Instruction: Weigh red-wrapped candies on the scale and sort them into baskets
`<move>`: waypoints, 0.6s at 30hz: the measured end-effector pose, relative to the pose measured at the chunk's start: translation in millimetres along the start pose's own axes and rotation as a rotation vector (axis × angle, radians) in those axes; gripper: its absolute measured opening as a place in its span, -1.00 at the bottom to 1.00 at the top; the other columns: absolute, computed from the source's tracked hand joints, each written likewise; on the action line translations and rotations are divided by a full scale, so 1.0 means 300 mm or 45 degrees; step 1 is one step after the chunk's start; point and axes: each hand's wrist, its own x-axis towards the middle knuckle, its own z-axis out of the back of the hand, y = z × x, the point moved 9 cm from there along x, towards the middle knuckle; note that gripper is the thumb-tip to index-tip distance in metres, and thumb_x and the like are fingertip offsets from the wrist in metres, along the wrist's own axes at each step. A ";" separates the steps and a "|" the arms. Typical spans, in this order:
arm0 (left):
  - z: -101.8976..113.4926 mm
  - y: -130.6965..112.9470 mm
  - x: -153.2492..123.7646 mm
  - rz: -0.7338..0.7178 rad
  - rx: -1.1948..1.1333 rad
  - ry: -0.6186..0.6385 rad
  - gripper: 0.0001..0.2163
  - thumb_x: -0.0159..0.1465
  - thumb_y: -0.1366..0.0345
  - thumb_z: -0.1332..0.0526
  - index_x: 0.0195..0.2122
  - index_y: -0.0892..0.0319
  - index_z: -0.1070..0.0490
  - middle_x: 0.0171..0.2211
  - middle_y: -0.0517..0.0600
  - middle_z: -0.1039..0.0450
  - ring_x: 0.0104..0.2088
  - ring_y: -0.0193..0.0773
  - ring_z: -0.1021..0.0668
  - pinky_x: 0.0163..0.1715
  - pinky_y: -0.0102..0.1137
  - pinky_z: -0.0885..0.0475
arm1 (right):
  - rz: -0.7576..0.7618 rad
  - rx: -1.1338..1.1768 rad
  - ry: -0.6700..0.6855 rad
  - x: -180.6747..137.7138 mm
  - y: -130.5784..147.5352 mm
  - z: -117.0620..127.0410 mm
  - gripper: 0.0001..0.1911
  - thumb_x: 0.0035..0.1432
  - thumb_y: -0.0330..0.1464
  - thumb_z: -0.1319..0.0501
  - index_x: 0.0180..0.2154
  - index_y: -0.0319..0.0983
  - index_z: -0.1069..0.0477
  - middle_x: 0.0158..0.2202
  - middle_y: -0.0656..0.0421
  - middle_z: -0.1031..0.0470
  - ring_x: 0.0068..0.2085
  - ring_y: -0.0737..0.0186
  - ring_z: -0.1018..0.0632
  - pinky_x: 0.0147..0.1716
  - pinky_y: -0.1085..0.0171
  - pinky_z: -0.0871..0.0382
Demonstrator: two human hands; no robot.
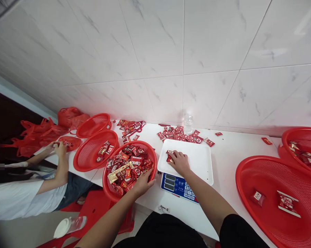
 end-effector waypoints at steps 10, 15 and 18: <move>0.000 0.021 0.002 0.037 -0.080 -0.048 -0.42 0.16 0.07 -0.14 0.19 0.17 -0.18 0.11 0.10 -0.31 0.12 -0.03 -0.33 0.14 -0.22 -0.14 | -0.143 0.269 -0.050 -0.010 -0.062 0.012 -0.59 0.16 -0.16 -0.07 0.07 0.01 -0.28 -0.04 0.12 -0.40 -0.10 0.08 -0.41 -0.24 0.21 -0.32; 0.001 0.007 -0.010 0.010 -0.103 -0.053 -0.41 0.15 0.06 -0.15 0.19 0.17 -0.18 0.10 0.09 -0.33 0.11 -0.03 -0.33 0.16 -0.19 -0.10 | -0.352 0.510 -0.137 -0.052 -0.139 0.027 -0.64 0.10 -0.16 -0.11 -0.06 -0.09 -0.36 -0.14 0.12 -0.46 -0.24 0.16 -0.49 -0.34 0.24 -0.38; 0.002 0.007 -0.015 0.030 -0.105 -0.050 -0.40 0.15 0.04 -0.15 0.19 0.17 -0.18 0.11 0.10 -0.31 0.11 0.01 -0.32 0.15 -0.17 -0.11 | -0.522 0.675 -0.203 -0.119 -0.195 0.042 -0.59 0.09 -0.08 -0.09 -0.10 -0.15 -0.34 -0.34 0.16 -0.48 -0.48 0.25 -0.47 -0.57 0.30 -0.36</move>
